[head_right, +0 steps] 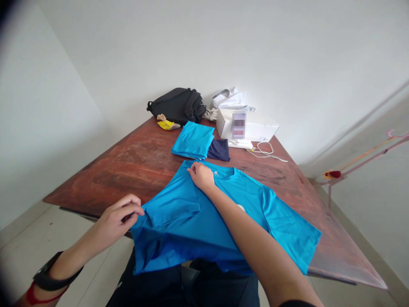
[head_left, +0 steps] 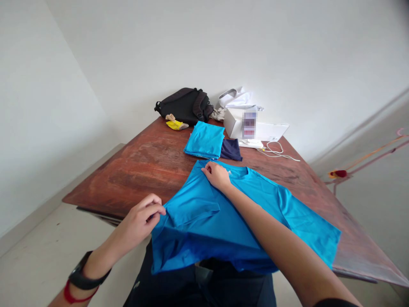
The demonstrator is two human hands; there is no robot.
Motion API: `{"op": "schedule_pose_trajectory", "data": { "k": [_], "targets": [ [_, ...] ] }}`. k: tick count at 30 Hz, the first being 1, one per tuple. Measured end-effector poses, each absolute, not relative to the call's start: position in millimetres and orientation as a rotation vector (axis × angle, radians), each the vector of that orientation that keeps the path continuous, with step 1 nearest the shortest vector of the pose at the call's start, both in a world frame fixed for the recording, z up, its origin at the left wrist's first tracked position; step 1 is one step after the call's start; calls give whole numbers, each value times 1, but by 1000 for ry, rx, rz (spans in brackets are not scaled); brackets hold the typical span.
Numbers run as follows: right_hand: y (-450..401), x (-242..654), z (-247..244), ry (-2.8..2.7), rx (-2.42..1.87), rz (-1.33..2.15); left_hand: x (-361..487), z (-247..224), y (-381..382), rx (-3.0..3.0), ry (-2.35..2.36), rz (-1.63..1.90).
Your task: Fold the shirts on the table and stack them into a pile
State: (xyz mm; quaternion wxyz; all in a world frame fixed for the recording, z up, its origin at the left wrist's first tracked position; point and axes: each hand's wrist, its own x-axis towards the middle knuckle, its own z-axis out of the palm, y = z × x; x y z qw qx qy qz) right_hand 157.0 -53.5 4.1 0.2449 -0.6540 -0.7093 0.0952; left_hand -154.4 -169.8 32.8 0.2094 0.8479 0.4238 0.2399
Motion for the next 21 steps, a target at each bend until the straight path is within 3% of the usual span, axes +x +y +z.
{"op": "schedule_pose_trajectory", "data": {
  "k": [6,13,21],
  "targets": [
    [-56,159,5,-1868,-1703,308,-151,52,-166,2291,1207,415],
    [-55,163,6,-1631,-1479,368,-114,61,-114,2061,1301,469],
    [-68,222,85,-1485,-1409,243,-43,44,-21,2248,1329,499]
  ]
}}
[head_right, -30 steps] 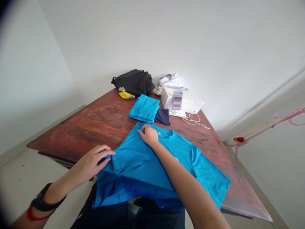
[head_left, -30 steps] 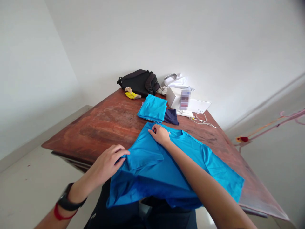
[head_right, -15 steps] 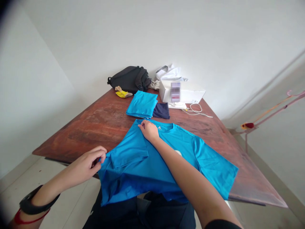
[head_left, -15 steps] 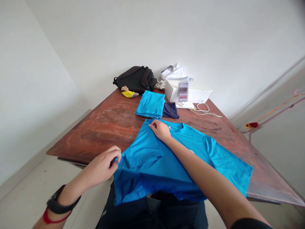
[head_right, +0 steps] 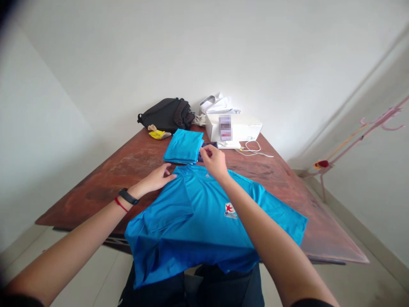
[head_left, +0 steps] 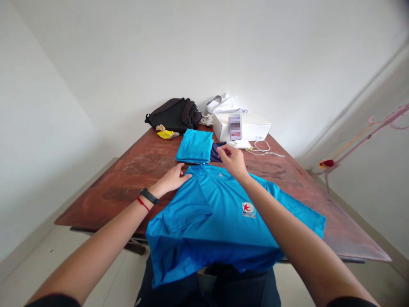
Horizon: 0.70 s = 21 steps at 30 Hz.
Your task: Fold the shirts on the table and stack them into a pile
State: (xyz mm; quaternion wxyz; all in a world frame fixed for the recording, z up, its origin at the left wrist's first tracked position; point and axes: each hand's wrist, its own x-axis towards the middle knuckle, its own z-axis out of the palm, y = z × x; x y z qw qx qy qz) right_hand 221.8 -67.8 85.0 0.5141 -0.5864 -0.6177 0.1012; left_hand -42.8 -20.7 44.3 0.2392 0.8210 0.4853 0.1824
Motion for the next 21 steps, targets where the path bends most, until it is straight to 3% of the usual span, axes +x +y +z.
{"op": "schedule_pose_trajectory", "data": {
  "k": [4,10,21],
  "targets": [
    [-93,298,82,-1568,-1703,153,-30,36,6,2144,1326,528],
    [-130,402,27,-1638,-2153,92,-23,21,29,2070,1299,553],
    [-136,427,2,-1675,-2249,195,-18,15,42,2028,1330,522]
  ]
}}
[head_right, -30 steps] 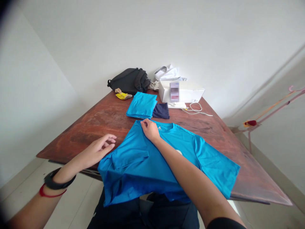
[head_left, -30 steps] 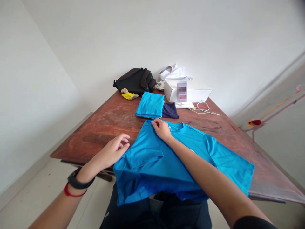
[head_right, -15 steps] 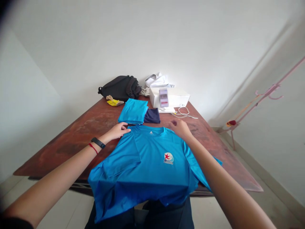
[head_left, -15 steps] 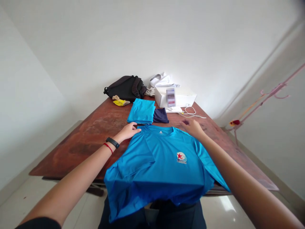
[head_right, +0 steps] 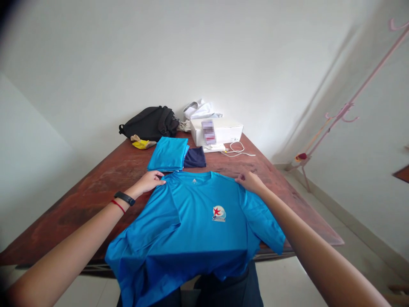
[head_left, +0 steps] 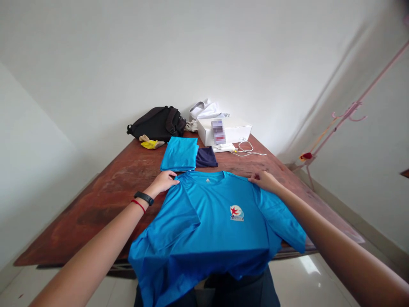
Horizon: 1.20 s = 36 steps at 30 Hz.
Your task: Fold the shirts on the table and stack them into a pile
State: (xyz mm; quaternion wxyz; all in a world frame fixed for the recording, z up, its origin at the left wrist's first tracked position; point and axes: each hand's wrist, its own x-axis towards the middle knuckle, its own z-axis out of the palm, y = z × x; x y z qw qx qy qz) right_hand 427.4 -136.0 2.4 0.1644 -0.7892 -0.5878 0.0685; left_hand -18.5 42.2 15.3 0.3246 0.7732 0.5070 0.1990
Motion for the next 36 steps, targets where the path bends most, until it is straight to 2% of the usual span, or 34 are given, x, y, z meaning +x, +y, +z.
{"op": "schedule_pose_trajectory", "data": {
  "k": [5,20,25,29,33,36],
  "targets": [
    [-136,421,-1,-1618,-2346,-49,-20,17,40,2066,1365,552],
    [-93,427,0,-1785,-2300,-180,-18,17,31,2151,1511,609],
    [-94,434,-10,-1734,-2263,-228,-21,19,18,2173,1492,810],
    [-94,439,-16,-1713,-2226,-262,-21,38,6,2516,1346,1021],
    [-93,441,-18,-1706,-2197,-263,-19,62,30,2776,1176,1050],
    [-93,441,-18,-1703,-2176,-257,-20,72,74,2502,1392,991]
  ]
}}
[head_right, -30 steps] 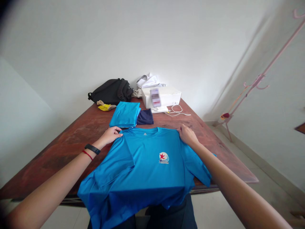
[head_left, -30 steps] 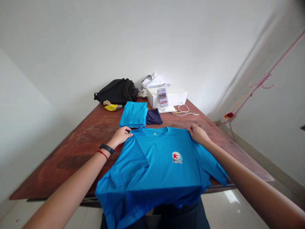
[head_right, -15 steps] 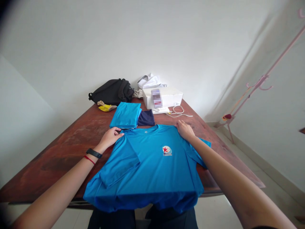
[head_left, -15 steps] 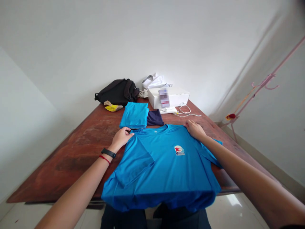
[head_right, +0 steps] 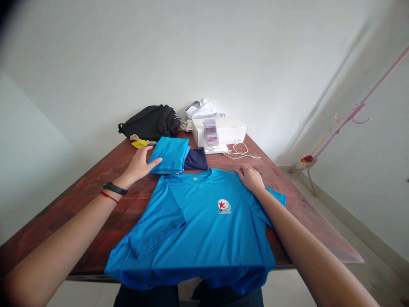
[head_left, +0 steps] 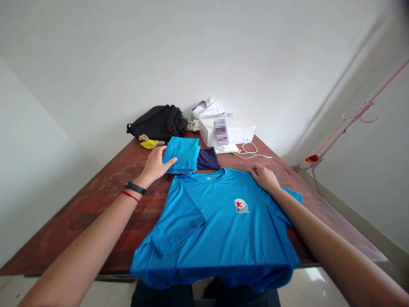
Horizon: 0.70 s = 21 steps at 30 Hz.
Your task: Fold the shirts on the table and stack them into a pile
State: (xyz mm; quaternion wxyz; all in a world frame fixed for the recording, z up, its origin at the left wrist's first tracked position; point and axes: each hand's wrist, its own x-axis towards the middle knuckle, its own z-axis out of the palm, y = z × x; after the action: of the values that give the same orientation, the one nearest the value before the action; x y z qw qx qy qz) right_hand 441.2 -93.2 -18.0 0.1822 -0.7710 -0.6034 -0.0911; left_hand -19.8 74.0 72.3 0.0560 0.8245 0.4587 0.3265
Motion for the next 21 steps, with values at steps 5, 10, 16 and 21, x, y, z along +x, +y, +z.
{"op": "schedule_pose_trajectory", "data": {
  "k": [5,10,16,21],
  "targets": [
    [-94,442,-16,-1702,-2134,-245,-12,79,116,2500,1378,396],
    [-94,442,-14,-1698,-2108,-188,32,89,98,2992,954,11],
    [-95,443,-12,-1692,-2116,-137,90,75,97,2973,1055,-66],
    [-94,445,-14,-1684,-2123,-117,102,61,102,2940,1182,97]
  ]
}}
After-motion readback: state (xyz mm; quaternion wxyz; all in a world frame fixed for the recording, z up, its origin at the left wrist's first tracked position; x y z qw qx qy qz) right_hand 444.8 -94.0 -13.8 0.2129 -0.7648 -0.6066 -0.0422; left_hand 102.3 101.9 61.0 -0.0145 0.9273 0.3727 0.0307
